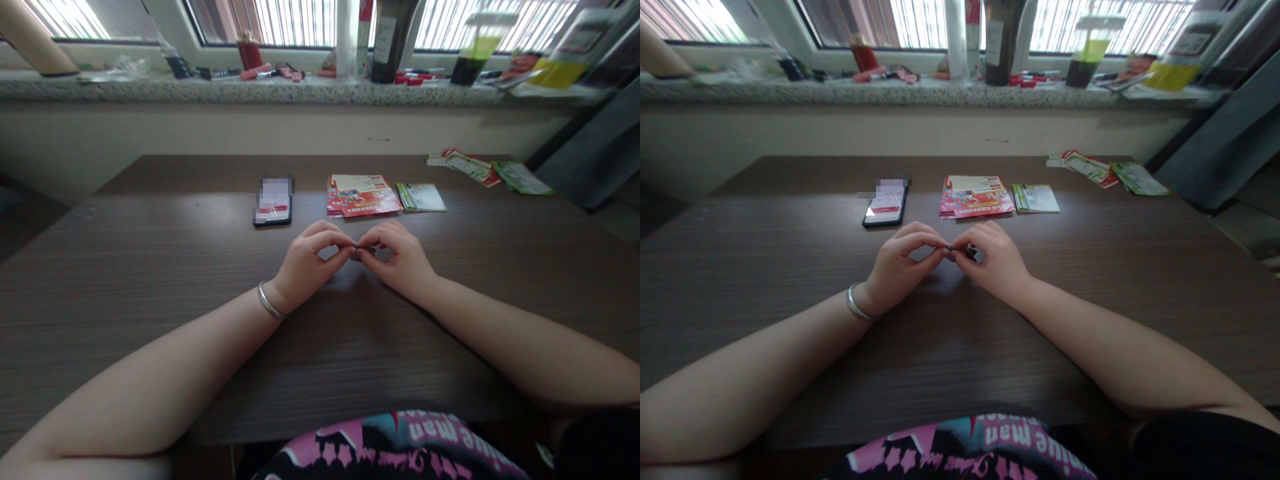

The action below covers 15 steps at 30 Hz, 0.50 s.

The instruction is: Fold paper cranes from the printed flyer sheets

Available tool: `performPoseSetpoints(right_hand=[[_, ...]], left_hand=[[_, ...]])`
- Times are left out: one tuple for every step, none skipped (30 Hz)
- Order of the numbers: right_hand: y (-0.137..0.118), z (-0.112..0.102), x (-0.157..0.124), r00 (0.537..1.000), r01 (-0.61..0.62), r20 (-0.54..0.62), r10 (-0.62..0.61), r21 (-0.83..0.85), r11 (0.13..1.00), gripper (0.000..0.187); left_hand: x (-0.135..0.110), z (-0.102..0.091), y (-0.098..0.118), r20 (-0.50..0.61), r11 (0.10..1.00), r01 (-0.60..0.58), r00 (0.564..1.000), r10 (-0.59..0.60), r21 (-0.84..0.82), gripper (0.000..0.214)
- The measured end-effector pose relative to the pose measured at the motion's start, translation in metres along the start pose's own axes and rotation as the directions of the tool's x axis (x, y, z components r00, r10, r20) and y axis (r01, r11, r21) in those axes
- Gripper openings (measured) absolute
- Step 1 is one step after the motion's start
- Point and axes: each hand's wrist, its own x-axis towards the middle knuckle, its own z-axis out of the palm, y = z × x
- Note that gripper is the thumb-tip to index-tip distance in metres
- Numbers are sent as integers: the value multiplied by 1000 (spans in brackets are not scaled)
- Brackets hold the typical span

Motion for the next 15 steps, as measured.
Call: performPoseSetpoints(right_hand=[[-1, 0, 0, 1000, -4, -2, 4, 10, 1000, 6], [-1, 0, 0, 1000, -8, -2, 8, 19, 1000, 7], [-1, 0, 0, 1000, -12, -1, 12, 28, 1000, 7], [-1, 0, -1, 1000, -16, 2, 16, 36, 999, 7], [-1, 1, -1, 1000, -21, 4, 21, 43, 999, 7], [-1, 1, -1, 1000, -26, 6, 26, 49, 998, 7], [-1, 1, -1, 1000, -31, 8, 31, 54, 998, 7], [0, 1, -1, 999, -36, 8, 36, 60, 998, 7], [0, 1, -1, 999, -39, 7, 38, 68, 997, 7], [0, 1, -1, 999, -41, 5, 41, 77, 996, 7], [0, 1, -1, 999, -44, 4, 44, 88, 995, 6], [0, 2, -1, 999, -49, 6, 49, 100, 994, 6], [-1, 2, -1, 998, -55, 7, 55, 112, 992, 5], [-1, 2, -1, 998, -64, 9, 63, 125, 990, 5], [-1, 2, -1, 997, -75, 10, 74, 139, 988, 4]], left_hand=[[0, 0, 0, 0, 1000, 6, 1000, -6, -4, 5], [0, 0, 1, 0, 1000, 15, 1000, -15, -9, 4], [0, 0, 1, 1, 1000, 26, 1000, -26, -15, 4], [0, 0, 2, 3, 999, 39, 999, -38, -22, 4], [1, 0, 2, 5, 998, 51, 999, -51, -32, 4], [1, 0, 3, 8, 997, 64, 998, -63, -45, 4], [1, 0, 3, 11, 995, 77, 997, -77, -62, 4], [1, 0, 4, 14, 993, 91, 996, -90, -79, 4], [1, 0, 4, 16, 990, 105, 994, -104, -97, 4], [1, 0, 4, 18, 986, 117, 993, -116, -115, 4], [1, 1, 3, 19, 983, 128, 992, -127, -132, 4], [1, 1, 3, 19, 979, 138, 990, -136, -148, 3], [1, 1, 2, 17, 976, 145, 989, -144, -162, 3], [0, 2, 1, 21, 972, 153, 988, -151, -177, 3], [0, 2, -1, 22, 967, 164, 986, -162, -194, 5]])
